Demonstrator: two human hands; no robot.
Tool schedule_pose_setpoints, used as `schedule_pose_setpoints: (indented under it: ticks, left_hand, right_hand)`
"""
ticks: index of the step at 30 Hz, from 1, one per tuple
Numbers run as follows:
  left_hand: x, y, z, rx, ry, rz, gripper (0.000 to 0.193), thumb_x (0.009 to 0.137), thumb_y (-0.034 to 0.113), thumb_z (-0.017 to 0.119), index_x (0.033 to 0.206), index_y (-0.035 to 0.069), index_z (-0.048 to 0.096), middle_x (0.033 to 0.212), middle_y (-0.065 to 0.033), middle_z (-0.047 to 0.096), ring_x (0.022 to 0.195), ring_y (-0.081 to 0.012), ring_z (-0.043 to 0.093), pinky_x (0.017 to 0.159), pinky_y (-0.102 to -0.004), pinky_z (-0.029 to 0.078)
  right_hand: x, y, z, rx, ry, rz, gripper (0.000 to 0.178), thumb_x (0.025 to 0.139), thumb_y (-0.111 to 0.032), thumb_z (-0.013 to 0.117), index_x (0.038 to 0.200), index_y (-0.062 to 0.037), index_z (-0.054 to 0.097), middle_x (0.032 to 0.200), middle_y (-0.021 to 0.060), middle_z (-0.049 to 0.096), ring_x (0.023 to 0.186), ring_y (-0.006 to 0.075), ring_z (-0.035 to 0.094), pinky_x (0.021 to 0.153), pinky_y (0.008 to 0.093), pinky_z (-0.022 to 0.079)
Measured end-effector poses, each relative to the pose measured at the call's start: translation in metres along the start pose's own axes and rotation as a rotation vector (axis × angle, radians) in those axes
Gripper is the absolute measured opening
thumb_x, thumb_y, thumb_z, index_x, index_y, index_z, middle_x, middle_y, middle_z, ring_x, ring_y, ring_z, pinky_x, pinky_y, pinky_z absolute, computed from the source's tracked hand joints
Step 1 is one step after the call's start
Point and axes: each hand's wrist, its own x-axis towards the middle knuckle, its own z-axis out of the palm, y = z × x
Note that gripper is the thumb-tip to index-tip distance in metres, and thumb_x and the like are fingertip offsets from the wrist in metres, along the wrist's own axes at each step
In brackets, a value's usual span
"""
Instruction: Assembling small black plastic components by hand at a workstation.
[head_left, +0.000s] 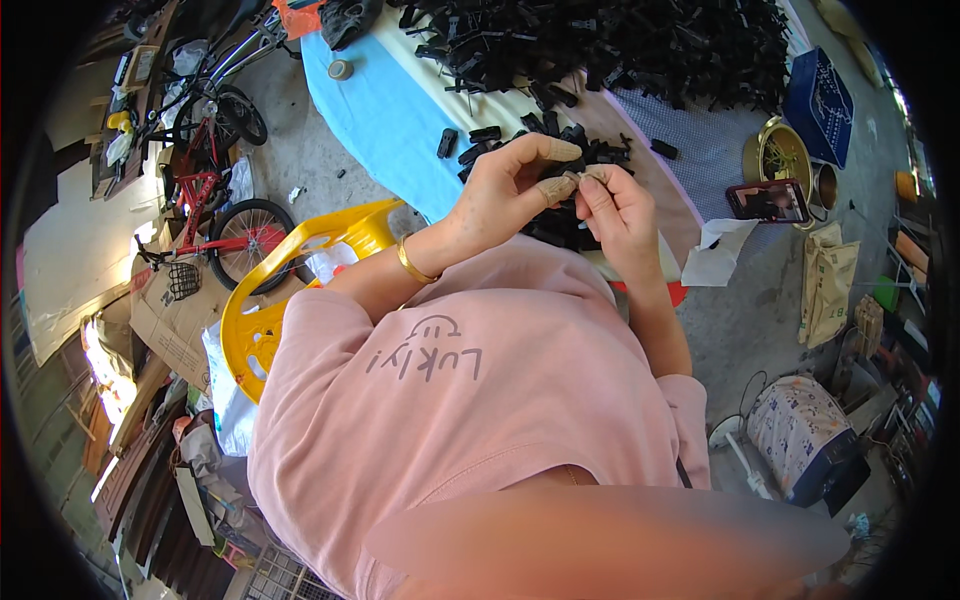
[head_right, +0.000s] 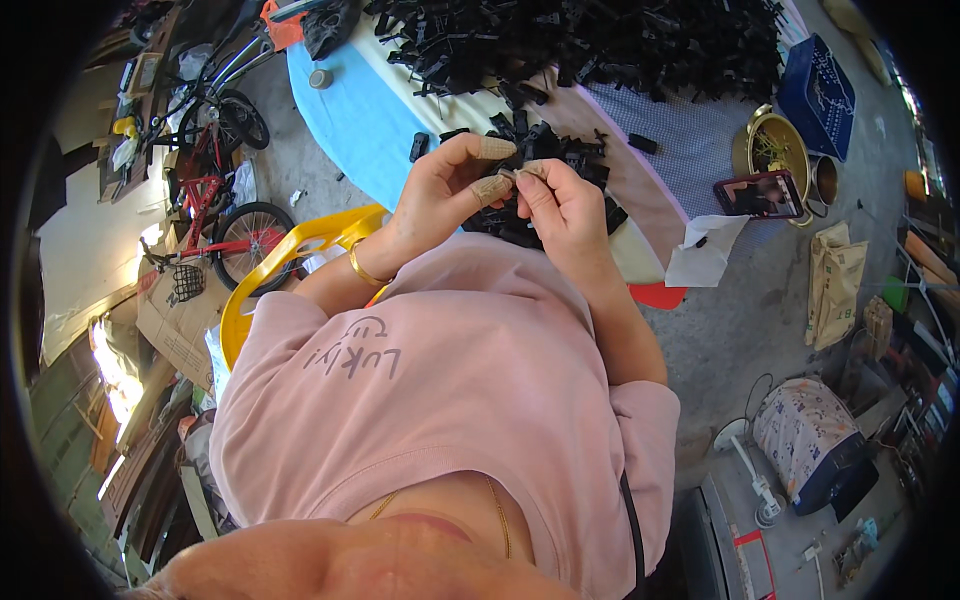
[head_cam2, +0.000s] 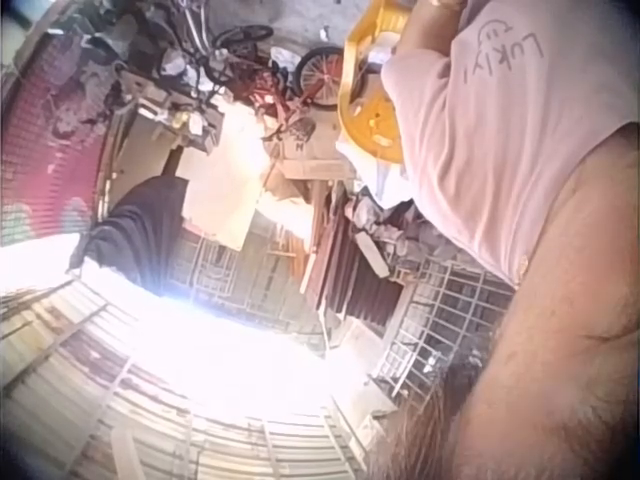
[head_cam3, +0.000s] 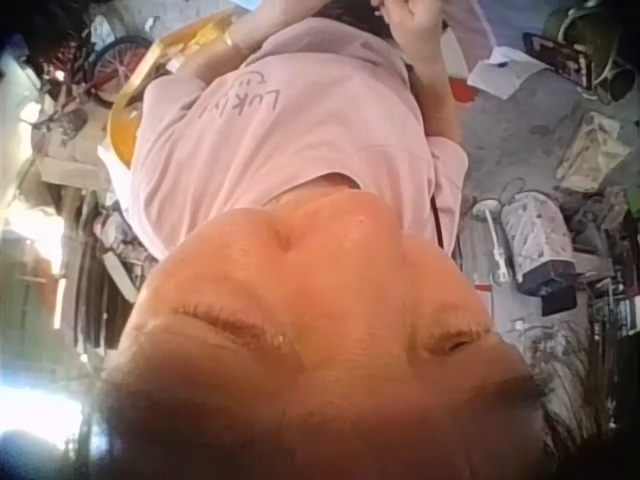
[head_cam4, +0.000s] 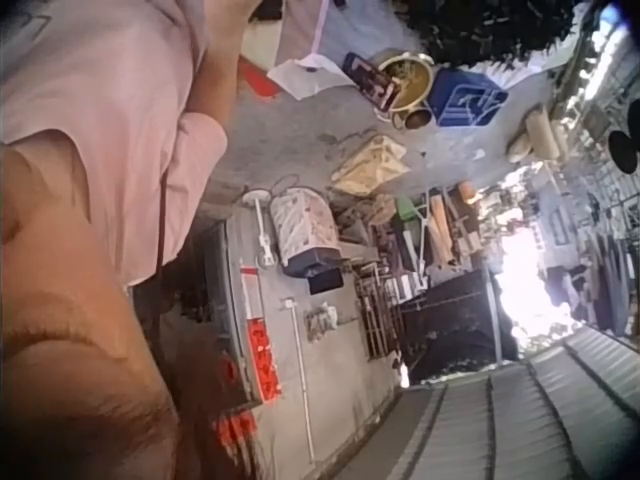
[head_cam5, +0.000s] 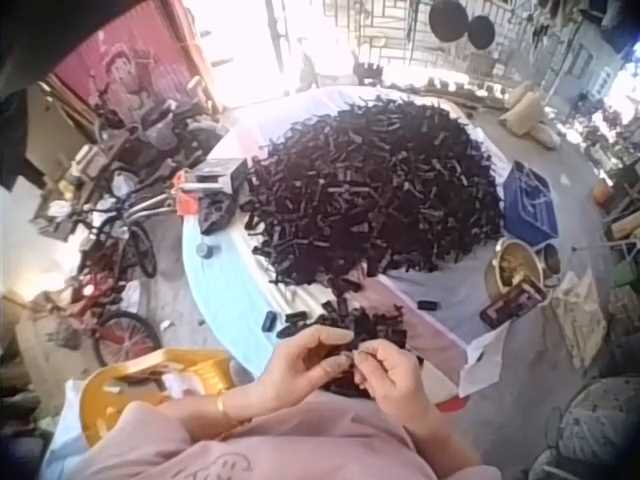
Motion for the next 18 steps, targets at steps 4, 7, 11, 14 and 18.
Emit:
schedule_pose_setpoints:
  ticks: [4, 7, 11, 14, 18]
  left_hand:
    - [0.001, -0.014, 0.0, -0.011, 0.107, 0.132, 0.02, 0.078, -0.001, 0.061, 0.098, -0.002, 0.057, 0.086, -0.0049, 0.058, 0.077, -0.0094, 0.057, 0.067, -0.0221, 0.048]
    - [0.006, -0.017, 0.001, 0.262, 0.184, 0.367, 0.016, 0.074, -0.002, 0.064, 0.09, 0.0, 0.06, 0.082, -0.0066, 0.058, 0.071, -0.0138, 0.058, 0.062, -0.0234, 0.047]
    - [0.01, -0.028, -0.007, 0.548, 0.183, 0.454, 0.018, 0.069, 0.001, 0.067, 0.086, 0.003, 0.062, 0.081, -0.0099, 0.059, 0.07, -0.0228, 0.059, 0.061, -0.0272, 0.047]
    - [0.011, -0.046, -0.014, 0.647, 0.112, 0.372, 0.017, 0.07, 0.004, 0.067, 0.087, 0.004, 0.063, 0.083, -0.0091, 0.06, 0.07, -0.0228, 0.06, 0.061, -0.0288, 0.048]
    - [0.023, -0.051, -0.039, 0.912, 0.028, 0.533, 0.027, 0.074, 0.012, 0.066, 0.101, 0.009, 0.063, 0.109, -0.0146, 0.056, 0.097, -0.0295, 0.053, 0.083, -0.0369, 0.043]
  right_hand:
    - [0.001, 0.004, 0.005, 0.001, 0.003, -0.026, 0.014, 0.091, -0.014, 0.048, 0.086, -0.0027, 0.055, 0.062, -0.0028, 0.049, 0.046, 0.0001, 0.034, 0.04, 0.0156, 0.026]
    - [0.005, 0.009, 0.007, 0.065, 0.002, 0.049, 0.014, 0.091, -0.014, 0.048, 0.086, -0.0028, 0.055, 0.062, -0.0031, 0.049, 0.046, -0.0001, 0.035, 0.04, 0.015, 0.025]
    - [0.015, 0.023, -0.002, -0.01, -0.066, 0.147, 0.015, 0.089, -0.014, 0.05, 0.083, -0.0018, 0.057, 0.062, -0.0026, 0.051, 0.048, 0.0017, 0.039, 0.042, 0.0172, 0.029]
    - [0.015, 0.03, -0.006, -0.279, -0.087, 0.11, 0.015, 0.087, -0.014, 0.053, 0.083, -0.0005, 0.059, 0.064, -0.0018, 0.052, 0.052, 0.0034, 0.043, 0.046, 0.0189, 0.033]
    - [0.011, 0.039, -0.016, -0.313, -0.023, 0.068, 0.015, 0.084, -0.014, 0.058, 0.086, 0.0005, 0.06, 0.065, -0.0009, 0.054, 0.058, 0.0047, 0.047, 0.052, 0.0202, 0.038]
